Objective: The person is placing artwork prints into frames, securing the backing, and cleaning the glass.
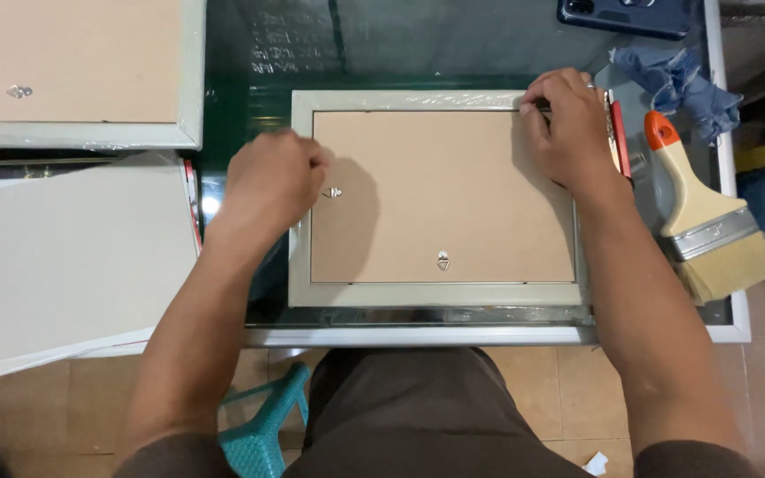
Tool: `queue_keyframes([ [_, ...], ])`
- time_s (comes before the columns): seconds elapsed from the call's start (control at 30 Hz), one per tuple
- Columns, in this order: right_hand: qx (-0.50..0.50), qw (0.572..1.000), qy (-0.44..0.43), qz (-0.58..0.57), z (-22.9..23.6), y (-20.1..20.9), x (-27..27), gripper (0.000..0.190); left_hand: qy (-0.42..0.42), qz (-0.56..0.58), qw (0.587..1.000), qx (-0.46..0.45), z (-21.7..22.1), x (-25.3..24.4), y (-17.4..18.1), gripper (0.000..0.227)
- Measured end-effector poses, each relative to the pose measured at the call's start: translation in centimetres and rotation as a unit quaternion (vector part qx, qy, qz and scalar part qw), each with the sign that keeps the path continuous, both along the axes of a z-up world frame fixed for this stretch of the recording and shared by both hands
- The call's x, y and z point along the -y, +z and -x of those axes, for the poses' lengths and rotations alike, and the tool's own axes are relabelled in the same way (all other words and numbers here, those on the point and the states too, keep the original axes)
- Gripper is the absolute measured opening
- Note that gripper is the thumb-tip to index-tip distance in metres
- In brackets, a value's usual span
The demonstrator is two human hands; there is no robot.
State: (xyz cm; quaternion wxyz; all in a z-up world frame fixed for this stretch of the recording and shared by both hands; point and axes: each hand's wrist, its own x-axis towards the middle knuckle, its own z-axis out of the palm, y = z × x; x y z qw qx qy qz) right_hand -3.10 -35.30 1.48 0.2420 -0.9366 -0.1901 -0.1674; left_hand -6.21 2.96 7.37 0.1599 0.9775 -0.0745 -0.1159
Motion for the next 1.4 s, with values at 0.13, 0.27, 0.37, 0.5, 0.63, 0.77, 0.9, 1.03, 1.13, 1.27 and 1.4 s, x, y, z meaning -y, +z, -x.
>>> queue_keyframes([
  [0.13,0.004,1.000,-0.002,-0.010,-0.6,-0.7,0.4,0.007,-0.018,-0.036,0.998,-0.042,3.3,-0.5,1.9,0.030],
  [0.27,0.010,1.000,0.002,-0.016,-0.4,-0.5,0.3,0.007,-0.017,-0.053,0.998,-0.034,4.1,0.5,2.0,0.024],
  [0.37,0.006,1.000,0.000,-0.022,-0.4,-0.5,0.4,0.006,0.066,0.004,0.995,-0.069,3.8,1.6,2.9,0.022],
  [0.5,-0.002,1.000,-0.007,-0.022,-0.5,-0.7,0.3,0.004,0.159,0.012,0.973,-0.169,2.3,1.7,2.4,0.015],
  [0.63,0.007,1.000,-0.008,-0.017,-0.6,-0.7,0.4,0.003,0.168,0.046,0.962,-0.210,2.0,1.9,3.5,0.020],
  [0.77,-0.009,0.999,-0.022,-0.028,-0.4,0.1,-0.1,0.002,0.164,0.037,0.966,-0.198,2.1,1.6,3.4,0.023],
  [0.9,-0.004,0.999,-0.028,-0.039,-0.2,0.1,-0.1,0.003,0.169,0.092,0.960,-0.201,2.1,1.3,3.3,0.021],
  [1.03,-0.008,0.999,-0.034,-0.012,-0.3,-0.2,-0.3,0.005,0.188,0.081,0.952,-0.227,1.9,1.7,2.6,0.027],
  [1.13,0.004,1.000,-0.029,-0.001,-0.6,-0.7,0.0,0.004,0.174,0.032,0.956,-0.232,1.7,1.8,1.9,0.030],
  [1.27,0.016,1.000,-0.026,-0.003,-0.2,-0.3,-0.3,0.005,0.157,-0.017,0.961,-0.225,1.8,2.2,0.8,0.028],
  [1.4,0.000,0.999,-0.032,-0.004,-0.1,0.1,-0.4,0.004,0.166,-0.011,0.969,-0.184,2.5,2.5,0.9,0.029],
])
